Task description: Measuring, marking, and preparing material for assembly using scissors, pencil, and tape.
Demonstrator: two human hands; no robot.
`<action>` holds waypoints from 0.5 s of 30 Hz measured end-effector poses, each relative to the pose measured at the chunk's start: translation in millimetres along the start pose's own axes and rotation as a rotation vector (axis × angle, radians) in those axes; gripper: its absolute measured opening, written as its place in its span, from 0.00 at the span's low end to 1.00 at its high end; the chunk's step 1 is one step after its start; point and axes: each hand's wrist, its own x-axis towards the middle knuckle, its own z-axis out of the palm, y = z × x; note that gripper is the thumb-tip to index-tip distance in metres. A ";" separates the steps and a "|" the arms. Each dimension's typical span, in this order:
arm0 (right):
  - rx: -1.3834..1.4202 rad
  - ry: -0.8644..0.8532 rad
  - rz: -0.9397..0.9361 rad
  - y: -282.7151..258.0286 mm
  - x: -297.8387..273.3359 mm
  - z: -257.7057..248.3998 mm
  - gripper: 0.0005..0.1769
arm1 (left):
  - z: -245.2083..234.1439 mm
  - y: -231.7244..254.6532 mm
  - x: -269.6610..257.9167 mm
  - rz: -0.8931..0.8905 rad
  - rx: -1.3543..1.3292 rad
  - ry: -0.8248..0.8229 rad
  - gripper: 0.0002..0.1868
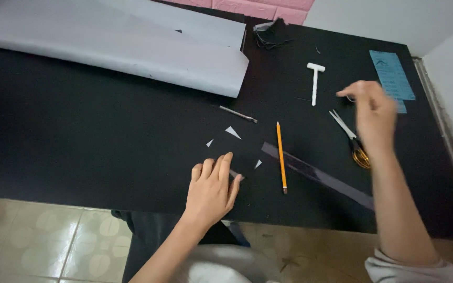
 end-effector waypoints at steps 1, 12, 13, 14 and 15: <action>0.031 0.071 -0.066 1.3 -2.1 -5.7 0.22 | 0.8 0.3 0.0 0.003 0.021 0.024 0.26; -0.322 -0.307 -0.672 -66.5 -96.0 103.3 0.22 | -3.0 -0.4 0.2 0.060 0.006 0.096 0.20; -0.350 -0.311 -0.700 -66.3 -98.0 107.5 0.23 | -3.3 -0.9 -0.1 0.063 -0.018 0.105 0.19; -0.378 -0.314 -0.729 -65.5 -99.3 111.4 0.24 | -3.3 -1.2 0.4 0.066 -0.041 0.116 0.18; -0.373 -0.317 -0.733 -64.8 -99.3 112.3 0.24 | -4.7 -1.8 0.8 0.061 -0.037 0.114 0.18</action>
